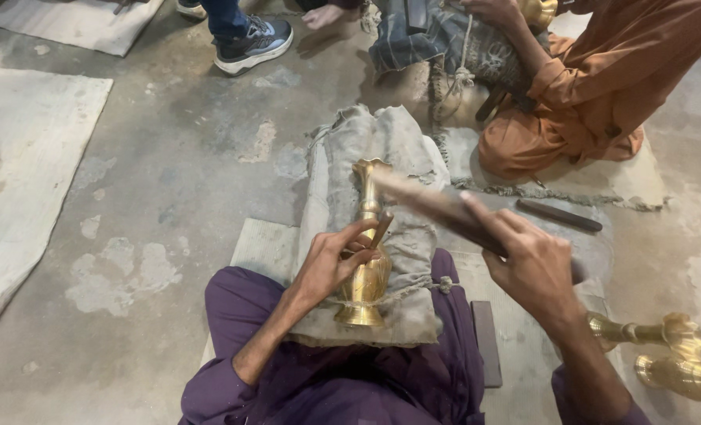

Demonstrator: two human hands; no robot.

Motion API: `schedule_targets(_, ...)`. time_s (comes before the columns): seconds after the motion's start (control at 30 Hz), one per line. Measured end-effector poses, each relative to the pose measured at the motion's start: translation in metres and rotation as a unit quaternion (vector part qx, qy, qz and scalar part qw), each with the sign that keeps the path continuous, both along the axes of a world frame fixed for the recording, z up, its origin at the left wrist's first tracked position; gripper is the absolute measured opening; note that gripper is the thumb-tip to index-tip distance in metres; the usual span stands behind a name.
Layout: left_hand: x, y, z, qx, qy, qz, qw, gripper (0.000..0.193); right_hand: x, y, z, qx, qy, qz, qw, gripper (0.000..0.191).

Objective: The person sits cross-legged on the floor with a brass vase resting on a cloth cushion and decorates its surface by hand, holding a small punch against the metal and striking it with a wooden mallet. The person repositions the punch and rotates the vase to work different areas of the body and neck.

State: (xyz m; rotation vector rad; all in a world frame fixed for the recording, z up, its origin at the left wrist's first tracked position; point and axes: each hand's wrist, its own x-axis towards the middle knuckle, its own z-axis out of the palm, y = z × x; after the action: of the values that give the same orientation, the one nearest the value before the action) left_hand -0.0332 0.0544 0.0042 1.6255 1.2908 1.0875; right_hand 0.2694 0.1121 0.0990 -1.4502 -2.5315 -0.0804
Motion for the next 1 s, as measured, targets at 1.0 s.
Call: schedule_targets(1.0, 0.001, -0.007, 0.001, 0.016, -0.038, -0.005, 0.999, 0.049, -0.007, -0.009, 0.011, -0.029, 0.167, 0.057, 0.984, 0.091)
